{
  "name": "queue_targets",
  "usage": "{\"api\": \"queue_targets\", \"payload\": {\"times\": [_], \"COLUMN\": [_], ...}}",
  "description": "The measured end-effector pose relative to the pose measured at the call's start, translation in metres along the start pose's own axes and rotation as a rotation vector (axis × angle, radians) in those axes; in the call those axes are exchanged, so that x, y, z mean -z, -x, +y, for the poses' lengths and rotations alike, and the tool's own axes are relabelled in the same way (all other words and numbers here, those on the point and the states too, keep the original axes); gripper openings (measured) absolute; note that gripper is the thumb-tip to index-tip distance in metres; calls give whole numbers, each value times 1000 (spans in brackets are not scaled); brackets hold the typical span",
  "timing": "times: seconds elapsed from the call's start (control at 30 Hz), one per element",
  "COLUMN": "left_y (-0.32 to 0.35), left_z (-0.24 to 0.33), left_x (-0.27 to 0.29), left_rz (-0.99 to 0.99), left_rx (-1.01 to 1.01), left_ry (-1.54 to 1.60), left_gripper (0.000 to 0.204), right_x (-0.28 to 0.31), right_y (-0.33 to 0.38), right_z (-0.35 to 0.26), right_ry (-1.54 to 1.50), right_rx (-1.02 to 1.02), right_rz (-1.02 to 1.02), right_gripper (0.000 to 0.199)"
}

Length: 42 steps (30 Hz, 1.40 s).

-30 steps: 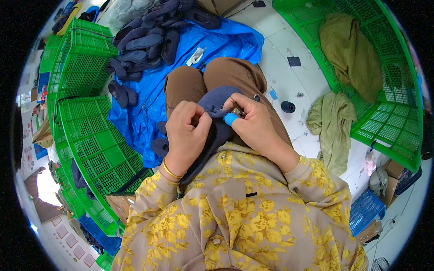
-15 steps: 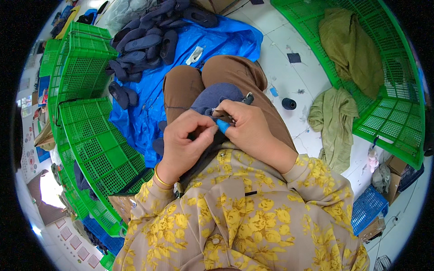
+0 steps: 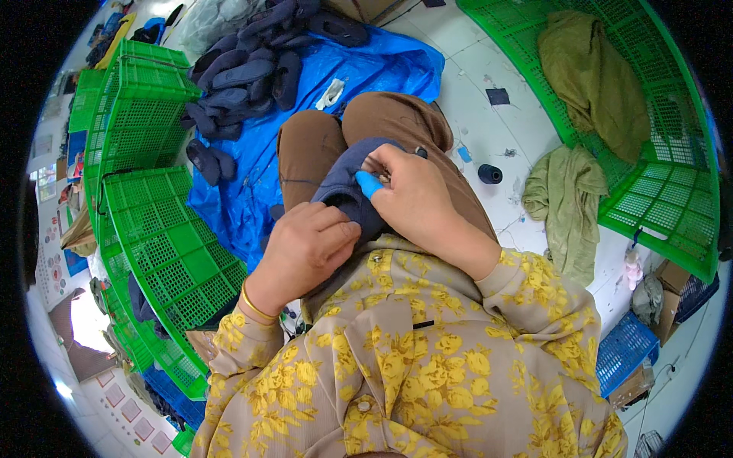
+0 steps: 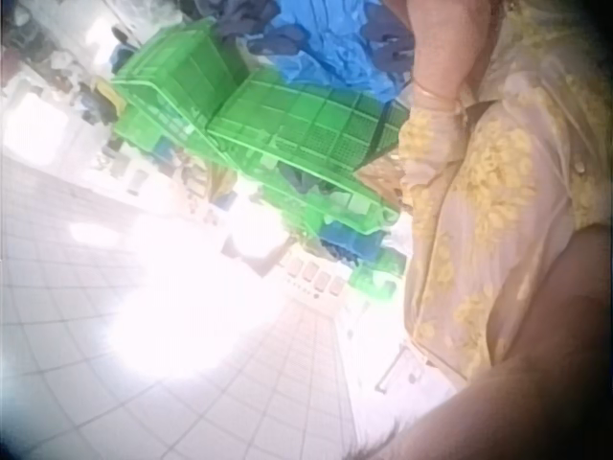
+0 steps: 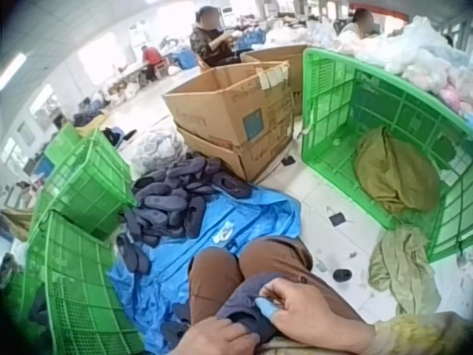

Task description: The person sits on the floor and sews the edges of dark blue slippers using a blue-handled tool. They repeatedly pick up slippers from a blue tarp, stitch the seams, and place them back down.

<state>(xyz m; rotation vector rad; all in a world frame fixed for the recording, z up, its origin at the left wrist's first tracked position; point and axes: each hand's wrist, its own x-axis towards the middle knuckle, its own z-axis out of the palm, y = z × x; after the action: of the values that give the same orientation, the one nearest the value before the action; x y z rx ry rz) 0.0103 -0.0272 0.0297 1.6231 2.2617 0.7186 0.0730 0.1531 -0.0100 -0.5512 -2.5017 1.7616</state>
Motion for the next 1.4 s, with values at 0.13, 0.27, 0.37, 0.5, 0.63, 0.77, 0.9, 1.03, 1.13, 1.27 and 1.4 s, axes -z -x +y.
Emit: {"api": "queue_targets", "payload": {"times": [0.13, 0.27, 0.37, 0.5, 0.63, 0.77, 0.9, 1.03, 1.13, 1.27, 1.4], "left_y": [-5, -30, -38, -37, -38, -37, -45, -53, -50, -47, -51], "left_z": [-13, -18, -30, -42, -43, -44, -56, -69, -72, -74, -72], "left_x": [3, 7, -4, -15, -20, -20, -14, -20, -23, -25, -38], "left_rz": [207, 147, 100, 154, 165, 156, 108, 107, 133, 137, 174], "left_rx": [325, 623, 709, 723, 741, 664, 339, 162, 233, 243, 213], "left_ry": [250, 341, 517, 758, 830, 796, 619, 476, 514, 593, 633], "left_gripper": [10, 23, 25, 22, 19, 19, 18, 16, 16, 17, 17], "right_x": [-10, -7, 1, 22, 46, 77, 78, 85, 136, 252, 336], "right_y": [2, 3, 8, 23, 45, 66, 87, 106, 135, 246, 353], "right_z": [11, 6, 9, 16, 24, 42, 38, 46, 92, 239, 319], "right_ry": [-75, -95, -320, -933, -987, -989, -619, -307, -560, -690, -804], "right_rx": [-49, -76, -124, -281, -260, -359, -520, -522, -760, -1179, -1454], "right_rz": [73, 30, 14, -78, 54, 117, 18, -33, 134, 581, 985], "right_gripper": [11, 12, 11, 11, 7, 11, 15, 17, 13, 12, 16]}}
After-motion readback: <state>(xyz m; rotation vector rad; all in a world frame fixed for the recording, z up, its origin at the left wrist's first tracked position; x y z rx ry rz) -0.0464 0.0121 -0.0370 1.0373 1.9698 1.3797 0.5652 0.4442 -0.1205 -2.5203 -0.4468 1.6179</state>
